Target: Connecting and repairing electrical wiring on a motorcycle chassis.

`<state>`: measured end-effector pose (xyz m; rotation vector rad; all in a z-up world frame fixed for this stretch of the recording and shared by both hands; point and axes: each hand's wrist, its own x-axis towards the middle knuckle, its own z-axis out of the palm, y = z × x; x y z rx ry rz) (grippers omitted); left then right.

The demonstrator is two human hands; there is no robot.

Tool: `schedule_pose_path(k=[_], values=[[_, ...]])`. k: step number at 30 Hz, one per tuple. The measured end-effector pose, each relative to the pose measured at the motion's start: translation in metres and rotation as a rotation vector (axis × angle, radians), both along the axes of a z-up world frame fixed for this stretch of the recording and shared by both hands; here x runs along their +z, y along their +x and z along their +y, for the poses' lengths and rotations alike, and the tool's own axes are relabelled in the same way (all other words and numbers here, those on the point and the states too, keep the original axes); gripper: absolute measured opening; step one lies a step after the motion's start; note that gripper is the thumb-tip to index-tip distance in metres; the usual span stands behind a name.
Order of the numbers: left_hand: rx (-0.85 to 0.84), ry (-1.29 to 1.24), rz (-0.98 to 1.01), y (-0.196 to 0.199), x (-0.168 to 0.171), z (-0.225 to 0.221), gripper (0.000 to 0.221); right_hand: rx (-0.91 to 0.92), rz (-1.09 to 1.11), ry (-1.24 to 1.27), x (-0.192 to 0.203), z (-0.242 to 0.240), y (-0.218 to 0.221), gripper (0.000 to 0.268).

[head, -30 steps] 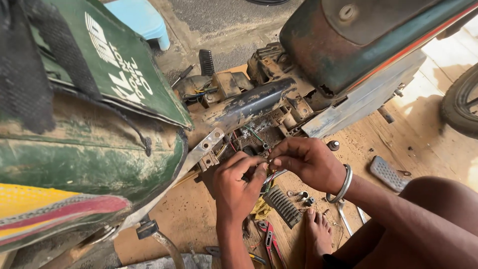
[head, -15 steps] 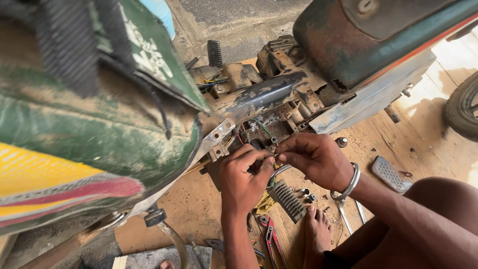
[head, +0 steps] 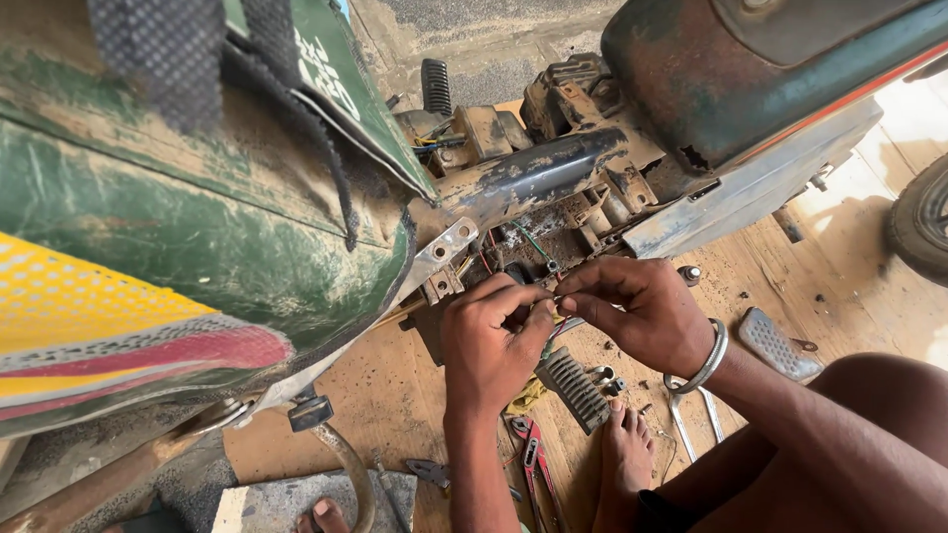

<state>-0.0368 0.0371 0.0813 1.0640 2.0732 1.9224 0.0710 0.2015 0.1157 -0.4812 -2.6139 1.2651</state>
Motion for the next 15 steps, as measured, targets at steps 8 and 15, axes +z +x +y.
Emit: schedule_pose_path(k=[8, 15], values=[[-0.010, -0.002, -0.031, 0.000, 0.000, 0.000, 0.013, 0.013, 0.022, 0.016, -0.001, 0.000, 0.000, 0.013], [0.001, 0.020, -0.003, -0.001, -0.004, 0.000, 0.012, 0.051, 0.091, 0.194, 0.009, -0.008, -0.003, 0.013]])
